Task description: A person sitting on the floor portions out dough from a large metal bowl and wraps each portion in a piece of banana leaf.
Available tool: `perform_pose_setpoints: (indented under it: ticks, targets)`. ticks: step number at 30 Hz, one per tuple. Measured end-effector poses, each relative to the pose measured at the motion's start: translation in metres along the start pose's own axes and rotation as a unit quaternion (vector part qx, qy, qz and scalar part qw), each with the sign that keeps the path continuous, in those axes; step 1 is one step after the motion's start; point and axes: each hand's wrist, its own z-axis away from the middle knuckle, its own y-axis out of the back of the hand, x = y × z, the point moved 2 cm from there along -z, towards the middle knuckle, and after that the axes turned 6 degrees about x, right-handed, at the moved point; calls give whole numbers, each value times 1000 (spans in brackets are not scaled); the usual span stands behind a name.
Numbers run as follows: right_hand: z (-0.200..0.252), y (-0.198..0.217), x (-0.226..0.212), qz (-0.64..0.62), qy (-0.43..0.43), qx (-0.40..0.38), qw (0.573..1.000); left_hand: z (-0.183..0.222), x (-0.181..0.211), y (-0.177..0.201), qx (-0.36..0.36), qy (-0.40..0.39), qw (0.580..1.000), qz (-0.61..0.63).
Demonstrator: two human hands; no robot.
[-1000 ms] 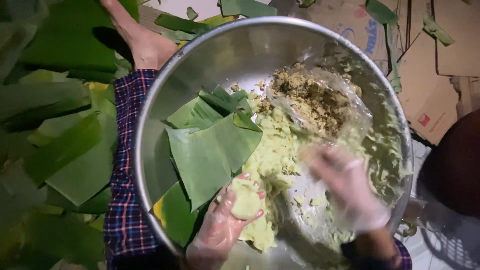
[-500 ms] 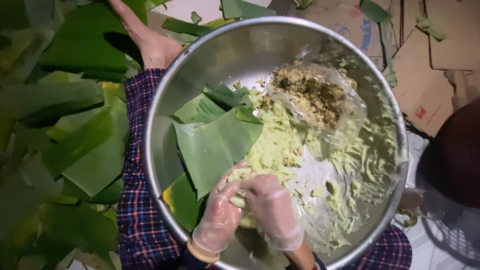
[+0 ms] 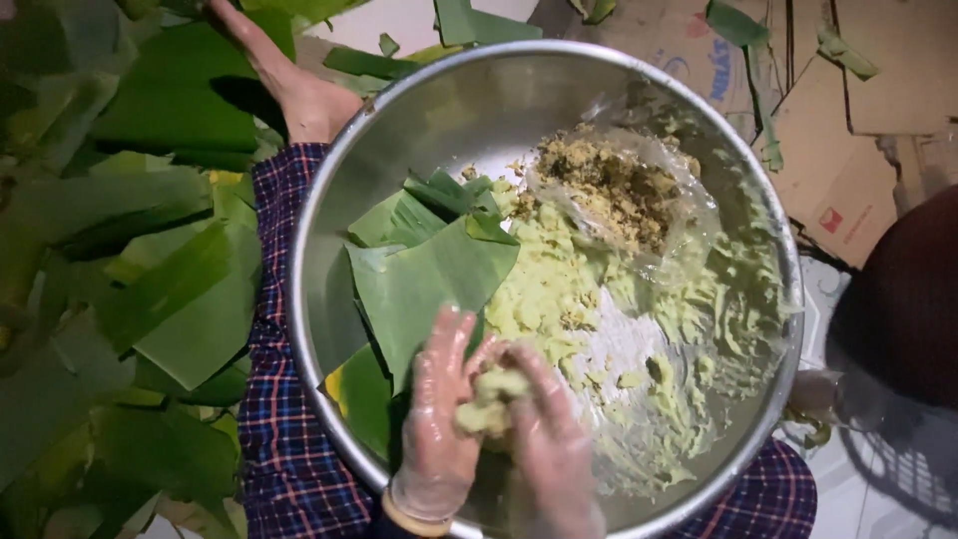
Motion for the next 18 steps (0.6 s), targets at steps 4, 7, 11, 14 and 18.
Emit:
perform_pose_setpoints:
  ticks: [4,7,11,14,18]
  targets:
    - [20,-39,-7,334,496,-157,786,7,-1,-5,-4,-21,999,-27]
    - [3,-12,0,310,649,-179,671,13,-7,-10,-15,-42,997,-60]
    - [-16,15,6,57,169,-281,943,16,-2,-8,-15,-85,979,-184]
    - [-35,27,16,53,192,-223,954,20,-23,-3,-65,-214,925,-306]
    - [-52,40,28,49,226,-116,966,26,-15,-16,-107,-192,950,-220]
